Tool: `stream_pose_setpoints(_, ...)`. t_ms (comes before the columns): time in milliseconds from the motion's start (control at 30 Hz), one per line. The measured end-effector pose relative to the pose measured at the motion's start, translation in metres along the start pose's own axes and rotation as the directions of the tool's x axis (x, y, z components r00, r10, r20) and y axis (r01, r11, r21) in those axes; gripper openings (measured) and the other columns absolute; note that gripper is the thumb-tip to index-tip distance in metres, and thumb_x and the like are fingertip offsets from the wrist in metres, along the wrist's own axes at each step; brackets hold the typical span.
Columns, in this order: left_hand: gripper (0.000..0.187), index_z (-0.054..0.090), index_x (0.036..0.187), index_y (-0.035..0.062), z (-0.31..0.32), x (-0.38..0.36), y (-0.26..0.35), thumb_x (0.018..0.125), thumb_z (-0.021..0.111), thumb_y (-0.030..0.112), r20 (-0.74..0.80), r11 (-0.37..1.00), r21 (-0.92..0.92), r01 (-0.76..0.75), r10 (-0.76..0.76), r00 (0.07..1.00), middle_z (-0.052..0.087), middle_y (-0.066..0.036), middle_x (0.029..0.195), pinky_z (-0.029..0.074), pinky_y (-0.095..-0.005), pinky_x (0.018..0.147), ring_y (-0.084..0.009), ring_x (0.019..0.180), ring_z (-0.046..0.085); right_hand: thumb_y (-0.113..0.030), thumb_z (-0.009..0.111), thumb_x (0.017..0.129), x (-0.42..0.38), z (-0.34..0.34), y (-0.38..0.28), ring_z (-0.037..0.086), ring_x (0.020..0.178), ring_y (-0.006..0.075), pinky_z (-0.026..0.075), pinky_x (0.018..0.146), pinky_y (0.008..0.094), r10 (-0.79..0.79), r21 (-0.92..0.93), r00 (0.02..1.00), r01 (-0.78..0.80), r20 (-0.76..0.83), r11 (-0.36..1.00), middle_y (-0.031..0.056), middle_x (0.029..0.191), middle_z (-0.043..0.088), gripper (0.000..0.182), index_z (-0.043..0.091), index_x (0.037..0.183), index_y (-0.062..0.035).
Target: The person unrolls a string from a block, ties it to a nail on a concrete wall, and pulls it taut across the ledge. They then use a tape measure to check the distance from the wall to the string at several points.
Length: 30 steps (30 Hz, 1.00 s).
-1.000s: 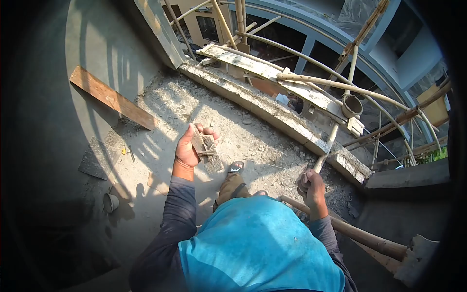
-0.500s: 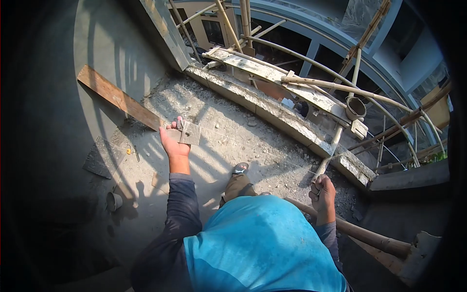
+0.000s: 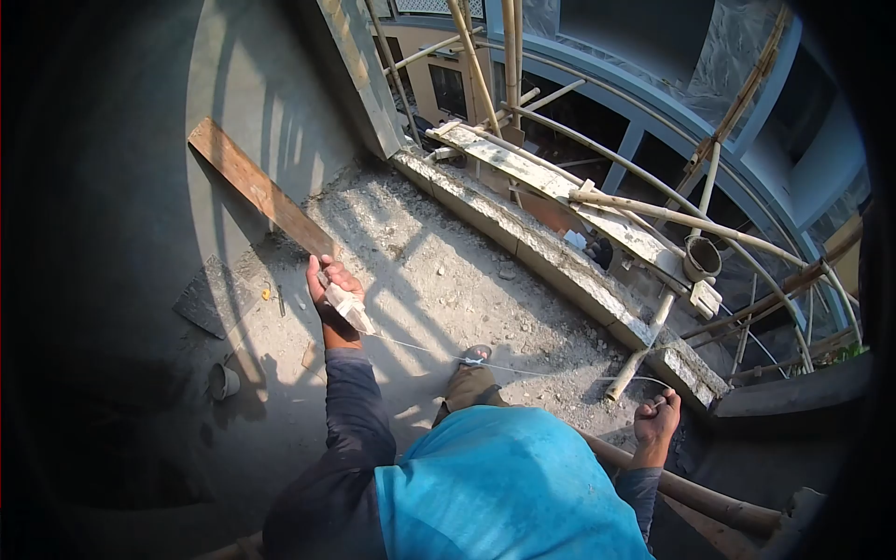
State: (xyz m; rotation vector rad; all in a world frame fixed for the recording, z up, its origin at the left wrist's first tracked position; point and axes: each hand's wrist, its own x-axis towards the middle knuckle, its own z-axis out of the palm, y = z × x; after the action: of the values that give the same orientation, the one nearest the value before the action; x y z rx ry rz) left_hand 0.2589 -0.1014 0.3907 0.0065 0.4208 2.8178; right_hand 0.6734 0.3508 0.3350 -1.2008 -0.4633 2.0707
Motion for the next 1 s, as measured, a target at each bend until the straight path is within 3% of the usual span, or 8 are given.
stream_pose_setpoints(100, 0.022, 0.058, 0.101, 0.0060, 0.042, -0.024, -0.006, 0.085, 0.055, 0.020, -0.037, 0.659, 0.747, -0.088, 0.174, 0.984, 0.051, -0.003, 0.063, 0.044, -0.0247, 0.047, -0.0126, 0.048, 0.049, -0.025, 0.048, 0.095, -0.021, 0.015, -0.008, 0.039, 0.050, 0.0060, 0.037, 0.051, 0.0219, -0.106, -0.191, 0.993, 0.116, 0.059, 0.975, -0.0081, 0.059, 0.043, 0.017, 0.054, 0.081, -0.0170)
stream_pose_setpoints(233, 0.031, 0.063, 0.109, 0.0001, 0.070, -0.046, -0.061, 0.080, 0.053, 0.006, 0.116, 0.389, 0.921, 0.004, -0.286, 0.951, 0.065, -0.009, 0.093, 0.046, -0.0214, 0.054, -0.0095, 0.057, 0.055, -0.028, 0.051, 0.096, -0.048, 0.045, 0.001, 0.045, 0.062, 0.0064, 0.039, 0.066, 0.0224, -0.131, -0.665, 0.846, 0.493, 0.517, 0.561, -0.0040, 0.067, 0.053, 0.023, 0.061, 0.088, -0.0087)
stream_pose_setpoints(333, 0.041, 0.059, 0.124, 0.0028, 0.102, -0.068, -0.128, 0.084, 0.059, 0.015, 0.127, 0.176, 0.984, -0.005, -0.692, 0.711, 0.052, -0.013, 0.135, 0.052, -0.0253, 0.072, -0.0133, 0.093, 0.062, -0.020, 0.061, 0.091, -0.067, 0.081, 0.030, 0.052, 0.067, 0.0084, 0.041, 0.062, 0.0239, 0.151, -0.759, 0.781, 0.510, 0.606, 0.406, 0.0018, 0.073, 0.060, 0.022, 0.065, 0.089, 0.0020)
stream_pose_setpoints(367, 0.048, 0.056, 0.128, 0.0039, 0.084, -0.064, -0.160, 0.086, 0.064, 0.025, 0.373, 0.203, 0.921, -0.334, -0.710, 0.597, 0.051, -0.015, 0.136, 0.047, -0.0302, 0.090, -0.0187, 0.107, 0.059, -0.019, 0.062, 0.090, -0.074, 0.095, 0.040, 0.052, 0.067, 0.0091, 0.043, 0.061, 0.0248, 0.199, -0.757, 0.749, 0.542, 0.632, 0.366, 0.0022, 0.072, 0.060, 0.021, 0.065, 0.089, 0.0019)
stream_pose_setpoints(467, 0.055, 0.054, 0.129, 0.0024, 0.114, -0.078, -0.206, 0.085, 0.066, 0.033, 0.283, 0.148, 0.949, -0.279, -0.790, 0.544, 0.059, -0.016, 0.125, 0.041, -0.0325, 0.098, -0.0207, 0.108, 0.059, -0.017, 0.066, 0.086, -0.083, 0.125, 0.059, 0.060, 0.070, 0.0131, 0.046, 0.062, 0.0284, 0.190, -0.615, 0.588, 0.774, 0.786, 0.151, 0.0100, 0.077, 0.066, 0.019, 0.067, 0.091, 0.0017)
stream_pose_setpoints(633, 0.023, 0.071, 0.098, 0.0022, 0.138, -0.080, -0.224, 0.087, 0.066, 0.022, 0.075, -0.030, 0.985, -0.168, -0.808, 0.585, 0.065, -0.003, 0.071, 0.047, -0.0237, 0.058, -0.0068, 0.063, 0.057, -0.020, 0.069, 0.085, -0.096, 0.150, 0.037, 0.055, 0.066, 0.0082, 0.045, 0.059, 0.0261, 0.088, -0.621, 0.621, 0.743, 0.779, 0.249, 0.0061, 0.072, 0.065, 0.020, 0.069, 0.088, -0.0004)
stream_pose_setpoints(767, 0.022, 0.071, 0.091, -0.0009, 0.129, -0.082, -0.226, 0.084, 0.070, 0.020, 0.004, 0.012, 1.000, 0.010, -0.832, 0.554, 0.061, -0.002, 0.063, 0.043, -0.0219, 0.053, -0.0052, 0.059, 0.053, -0.028, 0.066, 0.088, -0.082, 0.132, 0.030, 0.052, 0.065, 0.0075, 0.043, 0.059, 0.0247, 0.184, -0.617, 0.688, 0.458, 0.702, 0.640, 0.0015, 0.070, 0.060, 0.028, 0.066, 0.081, -0.0006)
stream_pose_setpoints(1000, 0.021, 0.069, 0.087, -0.0007, 0.132, -0.084, -0.231, 0.085, 0.069, 0.020, -0.003, -0.044, 0.997, -0.060, -0.833, 0.553, 0.057, 0.002, 0.062, 0.041, -0.0202, 0.052, -0.0041, 0.058, 0.050, -0.037, 0.059, 0.092, -0.078, 0.109, 0.030, 0.051, 0.064, 0.0092, 0.045, 0.059, 0.0265, 0.314, -0.635, 0.751, 0.176, 0.581, 0.752, 0.0016, 0.073, 0.058, 0.036, 0.062, 0.083, -0.0019)
